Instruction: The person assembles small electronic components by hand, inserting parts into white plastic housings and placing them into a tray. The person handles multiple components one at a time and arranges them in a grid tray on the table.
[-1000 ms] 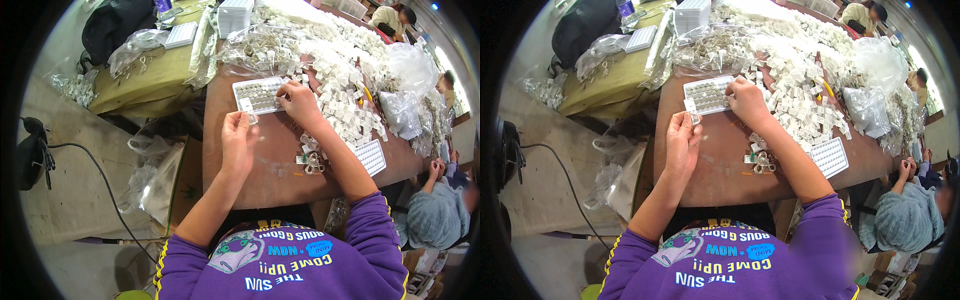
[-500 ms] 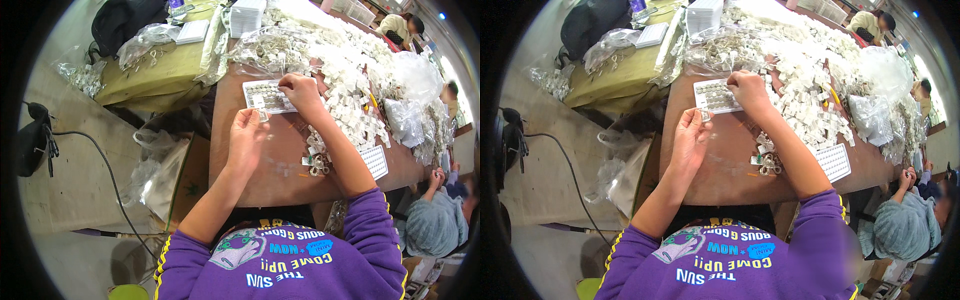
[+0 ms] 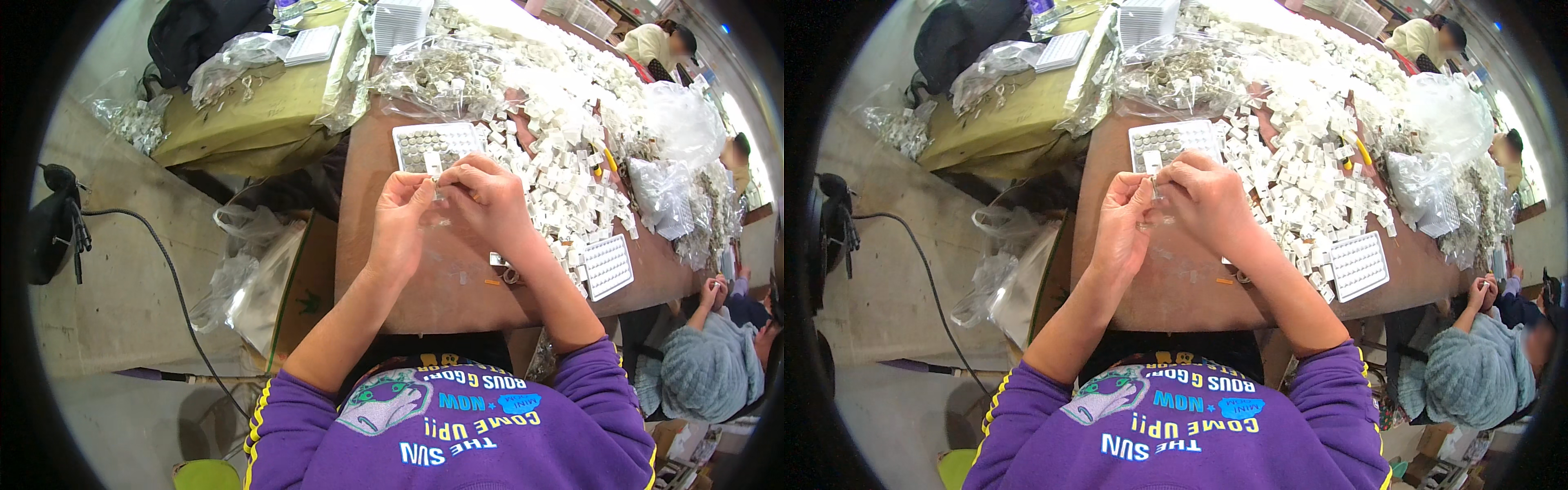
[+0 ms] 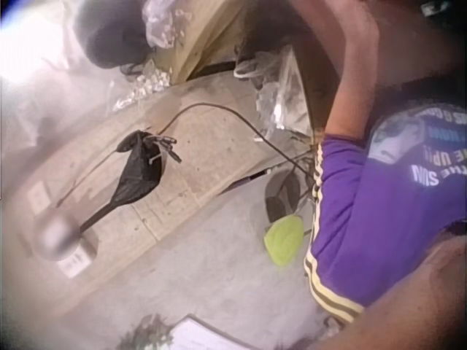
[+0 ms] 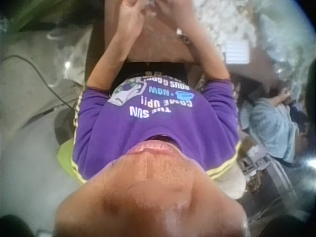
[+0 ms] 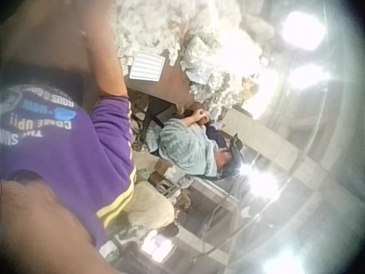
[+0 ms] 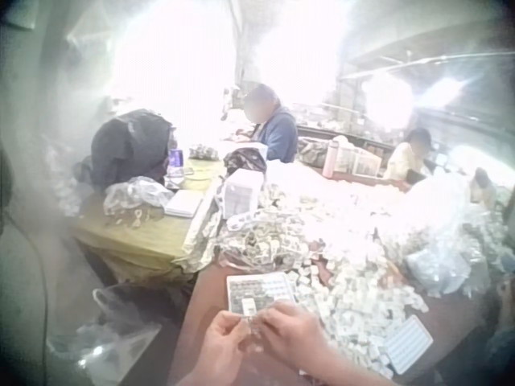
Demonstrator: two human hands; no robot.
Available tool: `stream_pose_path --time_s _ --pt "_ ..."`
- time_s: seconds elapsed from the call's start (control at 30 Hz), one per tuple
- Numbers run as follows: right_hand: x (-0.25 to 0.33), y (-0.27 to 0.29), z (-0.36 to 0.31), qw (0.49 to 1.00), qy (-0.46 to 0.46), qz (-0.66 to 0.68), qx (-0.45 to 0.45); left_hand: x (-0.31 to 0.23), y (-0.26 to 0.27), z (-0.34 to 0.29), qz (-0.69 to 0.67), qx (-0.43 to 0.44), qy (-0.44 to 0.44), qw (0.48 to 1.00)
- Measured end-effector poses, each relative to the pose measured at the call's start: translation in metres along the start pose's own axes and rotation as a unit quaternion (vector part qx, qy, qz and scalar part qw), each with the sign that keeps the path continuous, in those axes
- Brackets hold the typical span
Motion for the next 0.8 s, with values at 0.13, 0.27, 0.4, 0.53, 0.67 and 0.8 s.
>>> stream_pose_path --time_s 0.13,0.27,0.4,0.53,0.67,0.8 --pt "-0.003 0.009 0.0 0.999 0.004 0.028 0.041 -0.001 -0.001 0.0 0.017 0.002 0.007 1.0" --pt "-0.003 0.011 0.0 0.998 0.002 0.056 -0.019 -0.003 -0.001 0.001 0.024 0.011 0.026 0.999" --pt "-0.004 0.011 0.0 0.997 -0.032 0.065 -0.019 -0.001 -0.002 0.001 0.025 0.014 0.045 0.999" --pt "-0.009 0.009 -0.002 0.996 -0.041 0.073 0.01 0.0 0.0 0.001 -0.002 0.021 0.065 0.998" --pt "-0.008 -0.002 -0.008 0.992 0.105 -0.069 -0.017 0.002 0.003 0.001 -0.064 -0.011 0.073 0.995" --pt "-0.013 -0.011 -0.009 0.989 0.137 -0.043 -0.03 0.0 0.007 0.004 -0.105 -0.032 0.057 0.992"
Point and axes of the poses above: each hand's wrist, its own z-axis towards the middle knuckle, its own y-axis out of the back of the hand, x = y × z, the point moved 1 cm from there along z, towards the middle knuckle, and after that the axes turned 3 degrees about x, right-handed, at the moved point
